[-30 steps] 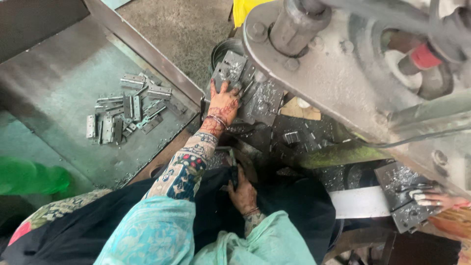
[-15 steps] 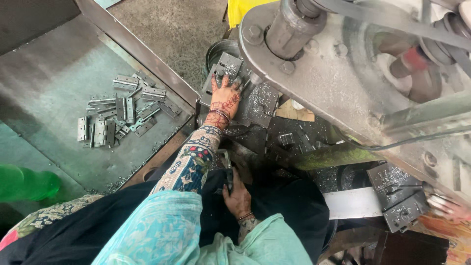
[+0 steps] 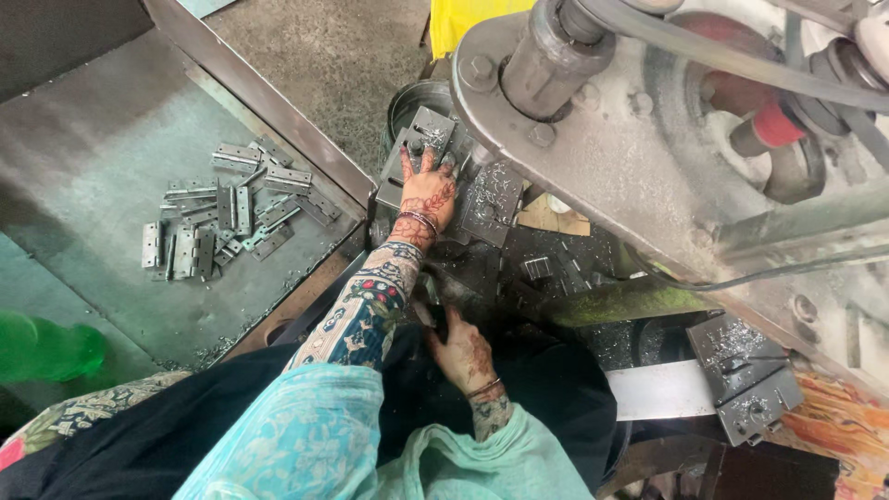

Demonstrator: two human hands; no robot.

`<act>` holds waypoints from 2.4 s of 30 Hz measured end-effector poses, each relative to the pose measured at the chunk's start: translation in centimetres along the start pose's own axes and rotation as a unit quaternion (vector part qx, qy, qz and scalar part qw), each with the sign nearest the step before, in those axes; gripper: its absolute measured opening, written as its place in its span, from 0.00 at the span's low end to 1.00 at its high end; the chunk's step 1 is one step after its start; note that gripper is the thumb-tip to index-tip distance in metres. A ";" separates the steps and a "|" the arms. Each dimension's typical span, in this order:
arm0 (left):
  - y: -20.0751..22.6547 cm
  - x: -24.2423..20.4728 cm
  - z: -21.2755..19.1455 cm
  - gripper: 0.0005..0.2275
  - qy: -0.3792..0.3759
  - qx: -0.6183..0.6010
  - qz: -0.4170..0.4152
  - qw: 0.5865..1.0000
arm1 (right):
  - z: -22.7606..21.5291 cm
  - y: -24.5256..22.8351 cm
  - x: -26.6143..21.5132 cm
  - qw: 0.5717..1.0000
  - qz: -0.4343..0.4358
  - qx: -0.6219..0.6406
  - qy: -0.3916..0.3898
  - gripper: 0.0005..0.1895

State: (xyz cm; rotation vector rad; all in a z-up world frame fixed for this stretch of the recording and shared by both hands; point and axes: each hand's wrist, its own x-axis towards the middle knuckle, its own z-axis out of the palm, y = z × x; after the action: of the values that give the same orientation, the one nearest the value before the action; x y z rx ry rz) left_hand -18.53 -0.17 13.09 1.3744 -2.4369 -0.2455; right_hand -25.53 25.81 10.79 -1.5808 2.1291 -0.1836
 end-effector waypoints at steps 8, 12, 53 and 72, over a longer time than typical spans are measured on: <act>-0.3 -1.0 0.5 0.19 -0.045 0.028 -0.015 0.998 | 9.4 3.7 -3.2 0.984 -0.104 0.096 0.107 0.37; 0.0 0.7 -0.4 0.22 0.001 0.020 0.006 1.000 | 5.0 2.6 -1.3 0.968 -0.169 0.105 0.153 0.35; -0.2 -1.1 -2.2 0.19 -0.153 0.225 0.111 0.956 | -3.8 -3.1 -1.5 0.999 0.001 0.033 -0.037 0.38; -0.4 -11.8 -2.4 0.18 0.168 0.055 0.171 0.969 | -3.2 0.6 1.2 0.987 -0.121 0.035 0.098 0.27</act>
State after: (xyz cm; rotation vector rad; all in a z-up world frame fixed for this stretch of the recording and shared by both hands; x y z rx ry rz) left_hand -11.68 9.71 12.79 0.9199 -2.3686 0.1945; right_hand -27.77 24.39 13.02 -1.8429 2.0387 -0.5078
